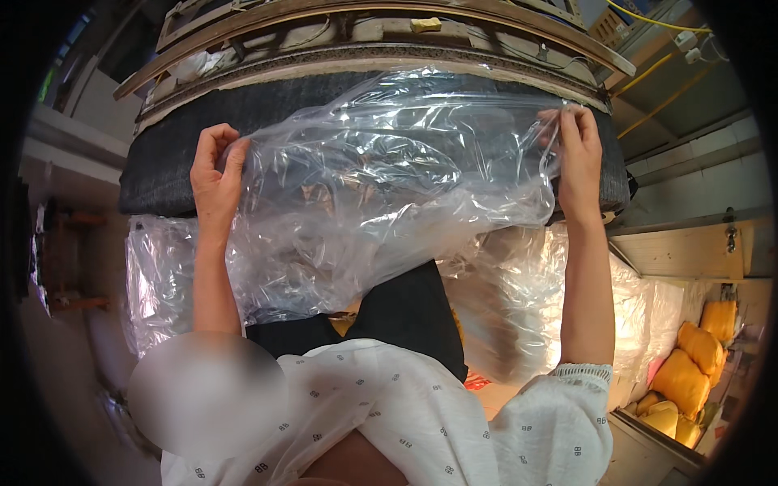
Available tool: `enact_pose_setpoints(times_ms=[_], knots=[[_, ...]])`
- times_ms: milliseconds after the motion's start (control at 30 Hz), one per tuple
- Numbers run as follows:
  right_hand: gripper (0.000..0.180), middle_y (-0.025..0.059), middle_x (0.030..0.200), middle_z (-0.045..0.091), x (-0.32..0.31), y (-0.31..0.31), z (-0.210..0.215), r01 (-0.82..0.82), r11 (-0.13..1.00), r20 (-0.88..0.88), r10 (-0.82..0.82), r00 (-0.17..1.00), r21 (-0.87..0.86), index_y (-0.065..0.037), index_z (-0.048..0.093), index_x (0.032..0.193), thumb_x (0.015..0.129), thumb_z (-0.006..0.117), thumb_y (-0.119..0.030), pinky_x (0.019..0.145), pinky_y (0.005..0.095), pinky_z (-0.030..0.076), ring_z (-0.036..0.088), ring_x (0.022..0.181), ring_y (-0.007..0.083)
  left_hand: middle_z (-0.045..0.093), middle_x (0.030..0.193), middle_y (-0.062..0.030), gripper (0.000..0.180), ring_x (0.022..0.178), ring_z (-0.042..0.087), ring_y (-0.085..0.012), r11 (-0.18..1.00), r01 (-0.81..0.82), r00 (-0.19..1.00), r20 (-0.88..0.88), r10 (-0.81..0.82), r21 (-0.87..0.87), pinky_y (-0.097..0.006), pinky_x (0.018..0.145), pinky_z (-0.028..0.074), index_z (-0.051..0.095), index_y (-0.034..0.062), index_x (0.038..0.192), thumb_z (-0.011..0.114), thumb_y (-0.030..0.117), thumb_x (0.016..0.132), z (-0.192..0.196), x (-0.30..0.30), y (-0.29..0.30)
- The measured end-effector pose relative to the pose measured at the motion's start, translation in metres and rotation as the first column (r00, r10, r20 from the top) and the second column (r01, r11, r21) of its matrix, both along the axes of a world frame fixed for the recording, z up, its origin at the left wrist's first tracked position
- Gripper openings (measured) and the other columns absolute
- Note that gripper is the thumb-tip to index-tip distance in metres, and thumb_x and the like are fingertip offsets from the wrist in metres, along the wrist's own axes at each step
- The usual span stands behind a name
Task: Wrapping large manufactured plastic or foam items in clear plastic protective sheets.
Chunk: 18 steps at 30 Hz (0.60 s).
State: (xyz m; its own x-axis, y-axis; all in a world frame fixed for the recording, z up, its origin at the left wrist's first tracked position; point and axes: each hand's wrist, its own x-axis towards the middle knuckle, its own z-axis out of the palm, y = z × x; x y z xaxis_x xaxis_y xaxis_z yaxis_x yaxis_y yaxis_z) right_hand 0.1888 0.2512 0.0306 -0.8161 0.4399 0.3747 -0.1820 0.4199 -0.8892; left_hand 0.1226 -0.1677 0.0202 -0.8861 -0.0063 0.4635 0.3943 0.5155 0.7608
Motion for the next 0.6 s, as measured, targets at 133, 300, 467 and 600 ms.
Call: enact_pose_setpoints(times_ms=[133,300,467,600], knots=[[0.020,0.0019,0.076,0.054,-0.036,-0.012,0.006,0.015,1.000,0.195,-0.010,0.981,-0.025,-0.005,0.054,0.091,0.092,0.050,-0.024,0.062,0.0255,0.040,0.048,0.068,0.0111,0.055,0.077,-0.0035,0.010,0.071,0.052,-0.0115,0.975,0.041,0.996,0.091,-0.022,-0.218,-0.022,0.066,0.041,0.059,0.0029,0.086,0.065,0.007,0.079,0.000,0.004,-0.010],[0.011,0.0104,0.082,0.063,-0.094,-0.028,-0.026,0.137,0.662,-0.069,-0.127,0.989,0.737,-0.014,0.056,0.089,0.087,0.053,-0.025,0.059,0.0439,0.046,0.060,0.072,0.0343,0.054,0.076,0.0047,0.006,0.067,0.044,-0.0033,0.995,-0.048,0.998,0.041,0.045,0.084,-0.019,0.059,0.037,0.060,0.0022,0.086,0.063,0.006,0.083,0.000,0.019,-0.029],[0.014,0.0083,0.081,0.058,-0.098,-0.079,-0.044,-0.031,0.576,-0.077,0.162,0.984,0.817,-0.009,0.057,0.085,0.082,0.061,-0.021,0.063,0.0415,0.046,0.058,0.074,0.0314,0.052,0.077,0.0043,0.003,0.069,0.042,-0.0033,0.959,-0.257,0.965,-0.020,0.261,0.121,-0.017,0.059,0.033,0.060,0.0019,0.085,0.061,0.004,0.084,-0.007,0.055,-0.082],[0.017,0.0101,0.077,0.055,-0.098,-0.089,-0.046,-0.125,0.681,-0.091,0.273,0.958,0.722,-0.003,0.059,0.082,0.082,0.061,-0.020,0.062,0.0364,0.045,0.055,0.069,0.0301,0.049,0.074,0.0040,0.003,0.066,0.039,-0.0034,0.948,-0.312,0.950,0.035,0.310,0.067,-0.018,0.057,0.029,0.059,0.0021,0.083,0.062,0.002,0.083,-0.007,0.102,-0.108]])
